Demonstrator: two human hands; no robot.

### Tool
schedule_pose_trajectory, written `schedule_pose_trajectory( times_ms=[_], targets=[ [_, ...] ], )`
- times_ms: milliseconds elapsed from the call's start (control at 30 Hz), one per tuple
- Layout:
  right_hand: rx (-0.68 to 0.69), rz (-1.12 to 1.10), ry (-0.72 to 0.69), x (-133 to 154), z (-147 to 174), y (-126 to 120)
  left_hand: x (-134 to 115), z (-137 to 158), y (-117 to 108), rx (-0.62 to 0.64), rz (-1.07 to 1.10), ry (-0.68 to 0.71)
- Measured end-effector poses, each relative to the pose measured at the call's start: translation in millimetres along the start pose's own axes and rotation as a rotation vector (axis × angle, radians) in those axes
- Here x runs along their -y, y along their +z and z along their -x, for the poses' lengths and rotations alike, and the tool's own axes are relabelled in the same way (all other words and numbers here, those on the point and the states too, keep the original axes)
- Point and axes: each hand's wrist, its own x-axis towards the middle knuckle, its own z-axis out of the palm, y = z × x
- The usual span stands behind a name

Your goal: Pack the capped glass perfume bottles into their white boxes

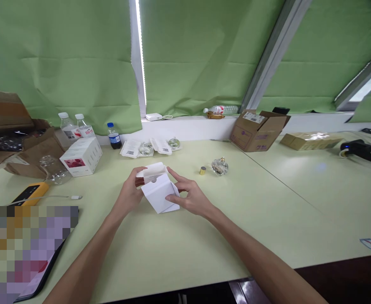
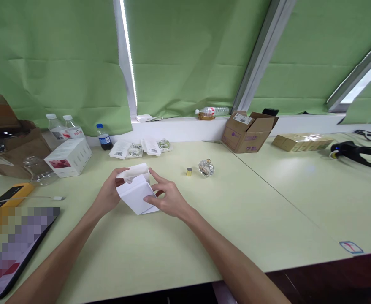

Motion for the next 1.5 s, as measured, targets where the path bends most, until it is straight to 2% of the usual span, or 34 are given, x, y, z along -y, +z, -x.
schedule_pose_trajectory(
  times_ms=[267, 400, 600, 700, 1000, 1167, 1367, 1500],
  targets=[
    [-0.068, -0.019, -0.009, 1.0, -1.7, -3.5, -1.5, -0.4, 2.4, -0.033, 0.017, -0.017],
    [-0.204, -0.123, -0.02, 3.7, -3.5, -8.2, -6.9, 0.8, 3.7, -0.048, 0.003, -0.014],
    [-0.446, -0.337, 0.095, -0.7, -7.5, -20.2, -18.2, 5.7, 6.8, -0.023, -0.03, -0.032],
    [-0.521, -0.447, 0.128, -2.6, -9.6, -26.2, -20.8, 7.7, 7.9, 0.006, -0.028, -0.042],
    [-0.579, -0.517, 0.034, 7.7, -11.5, -27.4, -26.8, 10.1, 10.6, 0.056, 0.005, -0.007],
    [-0.575, -0.559, 0.021, 6.6, -11.1, -28.0, -29.0, 12.3, 12.4, 0.104, 0.004, -0.025],
    [-0.582, -0.599, -0.001, 7.1, -11.1, -28.3, -28.1, 12.5, 12.5, 0.088, 0.041, 0.008],
    [-0.594, -0.593, -0.011, 7.2, -10.0, -28.3, -28.1, 13.4, 13.0, 0.124, 0.066, 0.007]
  ],
)
